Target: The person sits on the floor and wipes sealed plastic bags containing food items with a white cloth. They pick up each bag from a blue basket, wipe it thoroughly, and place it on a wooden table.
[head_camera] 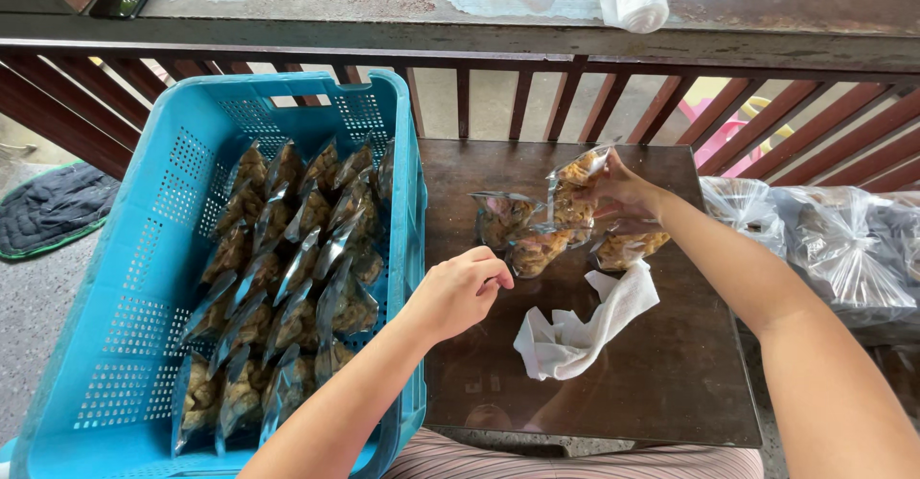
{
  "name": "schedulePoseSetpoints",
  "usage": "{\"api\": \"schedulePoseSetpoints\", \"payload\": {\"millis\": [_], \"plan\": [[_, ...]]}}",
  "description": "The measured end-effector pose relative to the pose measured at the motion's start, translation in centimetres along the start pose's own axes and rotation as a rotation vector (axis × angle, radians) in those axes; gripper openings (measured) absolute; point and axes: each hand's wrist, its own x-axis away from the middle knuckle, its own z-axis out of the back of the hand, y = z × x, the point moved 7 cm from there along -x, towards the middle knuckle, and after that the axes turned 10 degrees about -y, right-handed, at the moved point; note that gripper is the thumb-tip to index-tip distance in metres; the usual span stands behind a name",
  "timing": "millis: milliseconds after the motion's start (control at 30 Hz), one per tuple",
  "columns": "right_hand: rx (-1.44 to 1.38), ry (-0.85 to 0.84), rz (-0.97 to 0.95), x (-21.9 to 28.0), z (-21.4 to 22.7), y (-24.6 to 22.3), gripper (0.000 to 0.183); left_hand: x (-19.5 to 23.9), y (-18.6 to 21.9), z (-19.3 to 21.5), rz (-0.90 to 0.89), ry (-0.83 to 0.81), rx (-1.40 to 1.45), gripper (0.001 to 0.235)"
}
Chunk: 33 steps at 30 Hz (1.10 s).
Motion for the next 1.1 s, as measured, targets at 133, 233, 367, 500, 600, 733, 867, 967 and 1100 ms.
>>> {"api": "schedulePoseSetpoints", "payload": {"millis": [133, 233, 367, 500, 600, 733, 867, 967, 1100], "plan": [[-0.095, -0.084, 0.087, -0.1, -0.5, 0.5, 0.09, 0.0, -0.1, -0.1, -0.006, -0.007, 0.005, 0.013], [-0.055, -0.069, 0.105, -0.6, -0.3, 1.4, 0.084, 0.0, -0.1, -0.2, -0.008, -0.004, 0.005, 0.014], [0.053, 0.001, 0.146, -0.7, 0.2, 1.5, 0.083, 0.0, 0.0, -0.1, 0.0, -0.003, -0.001, 0.013], [-0.128, -0.049, 0.174, 0.1, 0.4, 1.1, 0.063, 0.0, 0.1, 0.0, 0.003, -0.014, 0.002, 0.013], [0.065, 0.052, 0.043, 0.6, 1.6, 1.3, 0.051, 0.0, 0.2, 0.0, 0.003, -0.022, 0.006, 0.013], [0.522, 0.013, 0.146, 1.7, 1.7, -0.3, 0.044, 0.0, 0.2, 0.0, 0.012, -0.028, 0.008, 0.013], [0.68, -0.041, 0.249, 5.3, 0.9, -1.5, 0.055, 0.0, 0.2, 0.0, 0.015, -0.034, 0.013, 0.013], [1.025, 0.088, 0.28, 9.2, -1.0, -3.1, 0.057, 0.0, 0.2, -0.2, 0.004, -0.032, 0.006, 0.013], [1.463, 0.294, 0.674, 14.0, -7.1, -6.3, 0.068, 0.0, 0.5, -0.3, -0.021, -0.016, -0.008, 0.014]]}}
